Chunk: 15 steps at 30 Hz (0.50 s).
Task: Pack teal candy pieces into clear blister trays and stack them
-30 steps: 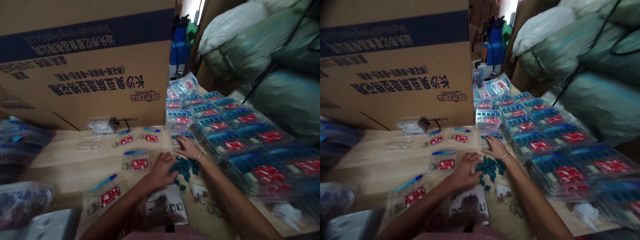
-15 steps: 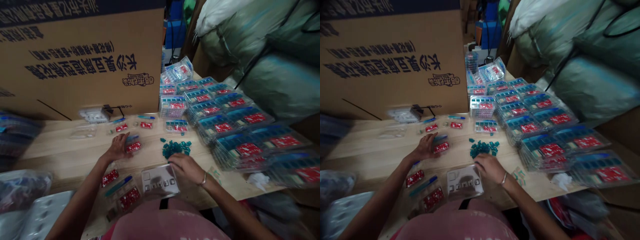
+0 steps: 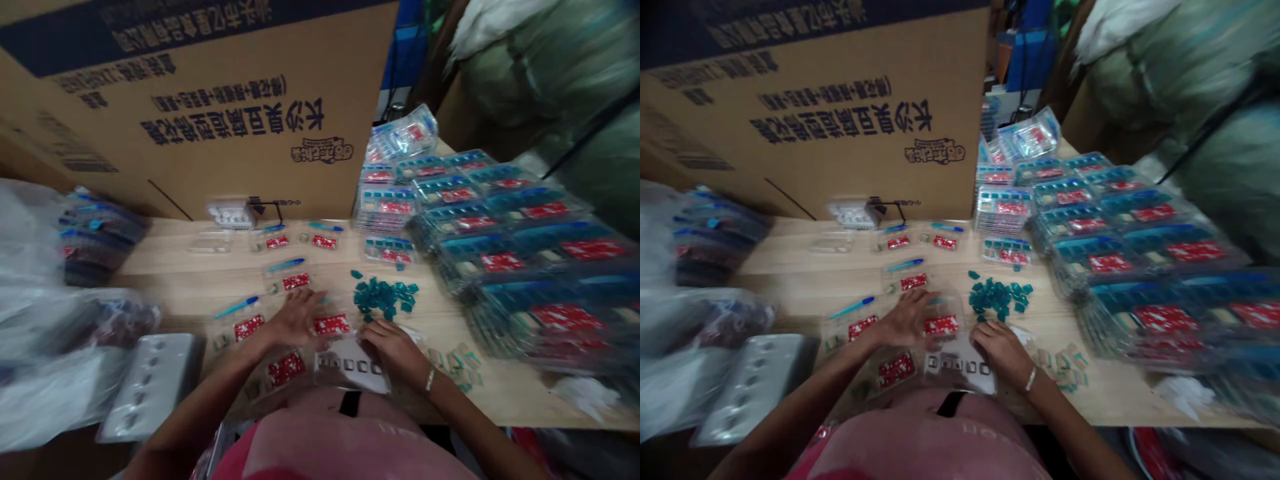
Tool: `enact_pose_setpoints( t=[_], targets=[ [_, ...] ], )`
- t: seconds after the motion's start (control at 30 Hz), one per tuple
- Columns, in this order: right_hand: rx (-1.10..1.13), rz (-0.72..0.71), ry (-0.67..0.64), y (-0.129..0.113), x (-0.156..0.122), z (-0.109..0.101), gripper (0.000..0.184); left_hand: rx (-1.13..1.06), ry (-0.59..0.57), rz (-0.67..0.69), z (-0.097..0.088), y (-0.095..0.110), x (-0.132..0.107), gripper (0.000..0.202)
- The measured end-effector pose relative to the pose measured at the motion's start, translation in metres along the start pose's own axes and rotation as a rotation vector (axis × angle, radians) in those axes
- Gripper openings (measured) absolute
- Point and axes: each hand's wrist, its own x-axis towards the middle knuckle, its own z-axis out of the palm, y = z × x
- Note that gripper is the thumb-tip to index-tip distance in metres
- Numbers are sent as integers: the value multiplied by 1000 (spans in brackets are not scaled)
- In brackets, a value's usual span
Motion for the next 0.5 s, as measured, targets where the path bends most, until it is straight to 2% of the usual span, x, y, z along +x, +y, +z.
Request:
enact_pose_setpoints(
  t=[0.07,0.13,0.23,0.3,0.37,0.43,0.5],
  targets=[
    [16,-22,58,0,-8,4,17,12,27,-23,13,4,11,104],
    [25,-48,83,0,-14,5,18,49,55,-48,16,3,19,103],
    [12,-58,91,-1,-19,-1,21,100,114,-85,8,3,5,98],
    [-4,-58,119,-5,-20,-7,24,114,225,-124,4,4,-28,84],
    [32,-66,129,-16,-13,-11,25,103,391,-238,11,6,-75,56],
    [117,-94,71,-34,2,-9,24,96,577,-474,30,6,-126,30],
    [172,-147,-48,-58,24,0,21,127,693,-651,58,7,-168,28]
  ],
)
